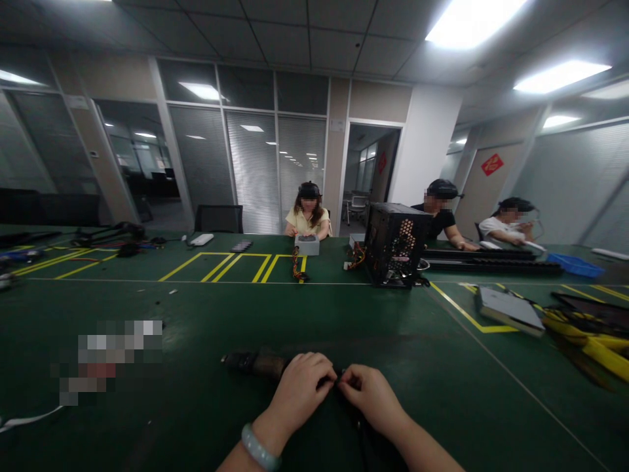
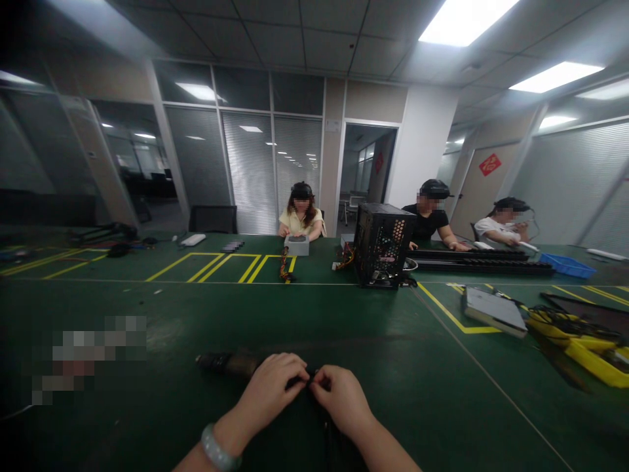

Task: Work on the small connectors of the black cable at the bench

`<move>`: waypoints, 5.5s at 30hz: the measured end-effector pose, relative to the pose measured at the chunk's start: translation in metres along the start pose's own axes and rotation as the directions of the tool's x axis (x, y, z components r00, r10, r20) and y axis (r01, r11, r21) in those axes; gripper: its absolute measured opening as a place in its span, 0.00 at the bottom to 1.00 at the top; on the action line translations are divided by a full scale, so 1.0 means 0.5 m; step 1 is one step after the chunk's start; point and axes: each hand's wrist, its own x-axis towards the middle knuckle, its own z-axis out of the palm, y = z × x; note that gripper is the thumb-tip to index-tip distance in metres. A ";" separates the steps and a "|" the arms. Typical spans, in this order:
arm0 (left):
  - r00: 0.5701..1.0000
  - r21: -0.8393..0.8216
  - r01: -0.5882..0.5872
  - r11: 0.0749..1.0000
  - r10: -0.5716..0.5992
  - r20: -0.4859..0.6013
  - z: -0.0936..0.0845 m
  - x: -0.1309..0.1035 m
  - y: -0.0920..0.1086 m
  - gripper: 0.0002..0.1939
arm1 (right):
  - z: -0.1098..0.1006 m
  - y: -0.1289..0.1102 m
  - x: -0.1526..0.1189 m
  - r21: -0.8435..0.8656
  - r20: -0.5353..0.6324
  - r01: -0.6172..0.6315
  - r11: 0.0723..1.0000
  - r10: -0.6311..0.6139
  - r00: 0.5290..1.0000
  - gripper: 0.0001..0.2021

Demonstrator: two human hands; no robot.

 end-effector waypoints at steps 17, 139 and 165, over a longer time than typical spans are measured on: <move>0.998 0.022 0.064 0.998 -0.064 0.006 -0.005 0.000 0.009 0.05 | 0.000 0.006 0.002 -0.011 0.004 0.027 1.000 -0.027 1.000 0.04; 0.998 0.068 0.060 0.996 -0.060 -0.005 0.006 -0.001 0.006 0.10 | -0.002 0.005 0.001 -0.015 0.009 0.013 1.000 -0.013 1.000 0.04; 0.998 0.074 0.056 0.996 -0.055 -0.013 0.009 0.000 0.004 0.07 | 0.000 0.006 0.003 -0.019 0.009 0.033 0.999 -0.033 0.999 0.05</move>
